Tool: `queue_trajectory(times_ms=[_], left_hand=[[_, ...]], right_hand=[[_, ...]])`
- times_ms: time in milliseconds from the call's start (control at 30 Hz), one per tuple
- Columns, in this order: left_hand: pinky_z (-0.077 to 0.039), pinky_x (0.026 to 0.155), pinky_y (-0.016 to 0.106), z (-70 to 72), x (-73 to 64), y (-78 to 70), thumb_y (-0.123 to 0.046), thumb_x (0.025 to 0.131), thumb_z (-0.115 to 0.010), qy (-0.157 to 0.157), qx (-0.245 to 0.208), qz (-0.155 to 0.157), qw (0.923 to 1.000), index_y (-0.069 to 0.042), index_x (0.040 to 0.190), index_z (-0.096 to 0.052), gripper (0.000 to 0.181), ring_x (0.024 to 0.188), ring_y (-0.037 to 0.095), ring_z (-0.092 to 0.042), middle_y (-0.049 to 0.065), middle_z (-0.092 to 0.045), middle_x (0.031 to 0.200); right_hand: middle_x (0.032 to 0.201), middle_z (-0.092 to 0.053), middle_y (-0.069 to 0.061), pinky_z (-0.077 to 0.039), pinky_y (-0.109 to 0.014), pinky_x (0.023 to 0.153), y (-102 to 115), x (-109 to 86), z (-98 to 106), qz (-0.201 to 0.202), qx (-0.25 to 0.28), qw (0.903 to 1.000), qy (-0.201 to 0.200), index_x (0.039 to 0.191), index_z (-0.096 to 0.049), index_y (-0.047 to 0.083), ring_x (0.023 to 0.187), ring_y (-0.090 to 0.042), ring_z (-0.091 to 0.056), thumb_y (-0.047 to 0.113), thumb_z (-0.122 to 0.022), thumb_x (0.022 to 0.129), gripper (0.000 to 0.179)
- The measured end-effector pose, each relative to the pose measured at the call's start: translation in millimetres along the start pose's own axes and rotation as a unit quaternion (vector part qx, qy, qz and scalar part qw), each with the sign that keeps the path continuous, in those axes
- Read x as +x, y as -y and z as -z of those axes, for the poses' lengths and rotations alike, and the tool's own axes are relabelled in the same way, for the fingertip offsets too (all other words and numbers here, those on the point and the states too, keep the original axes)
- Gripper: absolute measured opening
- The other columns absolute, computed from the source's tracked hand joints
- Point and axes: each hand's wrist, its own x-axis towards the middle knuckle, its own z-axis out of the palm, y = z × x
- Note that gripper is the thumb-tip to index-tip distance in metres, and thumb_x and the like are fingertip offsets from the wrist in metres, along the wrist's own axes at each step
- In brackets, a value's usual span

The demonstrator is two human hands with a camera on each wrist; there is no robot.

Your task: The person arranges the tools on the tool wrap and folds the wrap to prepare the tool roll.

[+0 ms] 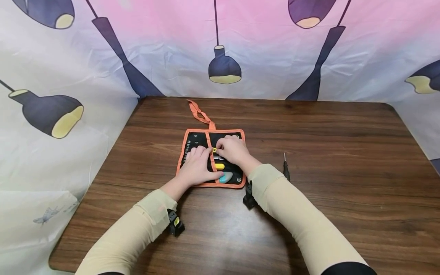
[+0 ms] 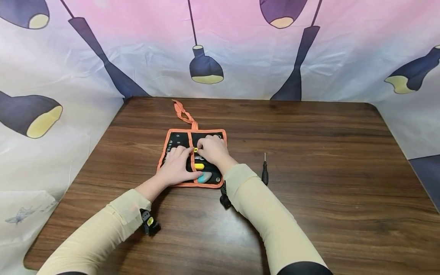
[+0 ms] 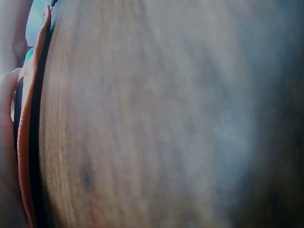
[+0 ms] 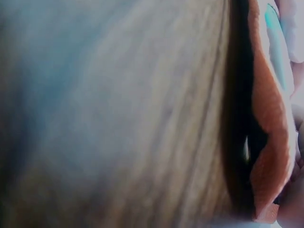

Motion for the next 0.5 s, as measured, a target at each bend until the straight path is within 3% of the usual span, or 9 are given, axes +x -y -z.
queue_trajectory(times_ms=[300,500], left_hand=[[-0.031,0.078,0.040,0.1,1.8,-0.6,-0.072,0.069,-0.060,0.006,0.001,-0.004,1.0000,-0.006,0.136,-0.046,0.095,0.092,0.025,-0.035,0.008,-0.043,0.107],[-0.031,0.077,0.039,-0.7,0.5,0.6,-0.071,0.068,-0.061,0.003,-0.001,-0.009,1.0000,-0.006,0.137,-0.044,0.096,0.091,0.024,-0.035,0.007,-0.043,0.107]], right_hand=[[0.088,-0.060,0.001,-0.042,-0.036,0.077,0.2,-1.3,1.9,-0.017,0.010,0.9997,0.011,0.095,-0.068,0.018,0.085,-0.018,-0.051,0.025,-0.061,0.091,0.011],[0.088,-0.062,0.001,-0.042,-0.032,0.072,-2.8,-1.6,3.6,-0.001,0.025,0.9990,0.037,0.102,-0.066,0.015,0.078,-0.016,-0.053,0.027,-0.061,0.091,0.017]])
